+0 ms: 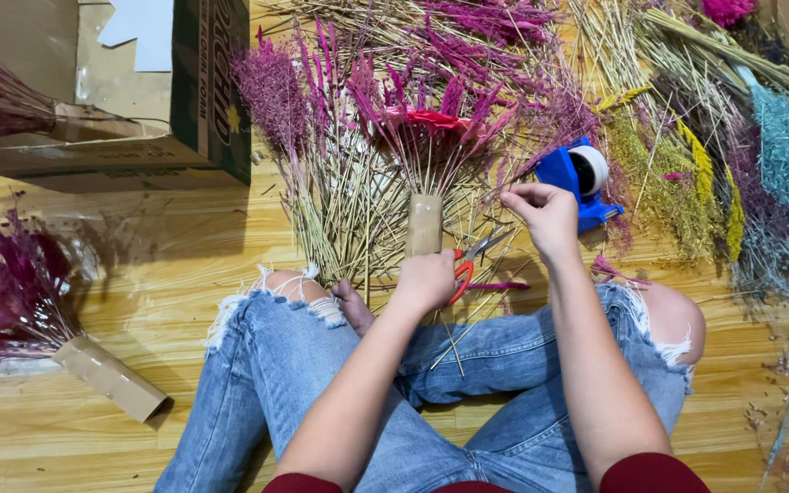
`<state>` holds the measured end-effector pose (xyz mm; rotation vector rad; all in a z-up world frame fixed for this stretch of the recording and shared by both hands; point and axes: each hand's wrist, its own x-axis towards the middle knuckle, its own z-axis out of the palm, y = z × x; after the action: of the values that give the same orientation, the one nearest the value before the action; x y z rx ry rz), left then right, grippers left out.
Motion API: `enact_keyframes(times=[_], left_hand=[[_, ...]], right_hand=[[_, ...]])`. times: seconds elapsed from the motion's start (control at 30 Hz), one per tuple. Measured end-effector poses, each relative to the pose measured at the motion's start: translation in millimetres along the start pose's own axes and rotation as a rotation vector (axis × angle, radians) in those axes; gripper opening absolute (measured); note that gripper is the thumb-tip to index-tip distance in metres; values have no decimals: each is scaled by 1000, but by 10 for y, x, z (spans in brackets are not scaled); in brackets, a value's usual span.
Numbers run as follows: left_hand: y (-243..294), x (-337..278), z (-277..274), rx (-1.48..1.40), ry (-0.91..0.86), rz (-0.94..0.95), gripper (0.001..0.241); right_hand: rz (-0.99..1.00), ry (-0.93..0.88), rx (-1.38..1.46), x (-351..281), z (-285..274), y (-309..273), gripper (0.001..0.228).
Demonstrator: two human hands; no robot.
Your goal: The person assembles a flower arrangement by gathering pink roses and purple dried stalks, securing them with tape and a cardboard sleeve, and then cutting paper with scissors to prepare for wrapping.
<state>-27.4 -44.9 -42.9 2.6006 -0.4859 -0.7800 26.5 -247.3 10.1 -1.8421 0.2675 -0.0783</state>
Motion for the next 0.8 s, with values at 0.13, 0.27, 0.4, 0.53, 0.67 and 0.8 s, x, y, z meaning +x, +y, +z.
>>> enact_keyframes(times=[0.13, 0.27, 0.4, 0.53, 0.67, 0.8], left_hand=[[-45, -129, -213, -29, -52, -2, 33], [-43, -666, -1027, -150, -192, 29, 40], [-641, -672, -1095, -476, -158, -148, 49], [-868, -326, -885, -563, 167, -341, 55], [-824, -108, -652, -712, 334, -478, 80], [-773, -68, -575, -703, 297, -461, 88]], right_hand=[[14, -16, 36, 33, 36, -76, 17], [41, 12, 170, 200, 187, -141, 18], [36, 84, 330, 379, 616, -217, 17], [8, 133, 364, 475, 933, -228, 20], [10, 134, 351, 507, 1082, -182, 19], [42, 103, 302, 507, 1132, -123, 21]])
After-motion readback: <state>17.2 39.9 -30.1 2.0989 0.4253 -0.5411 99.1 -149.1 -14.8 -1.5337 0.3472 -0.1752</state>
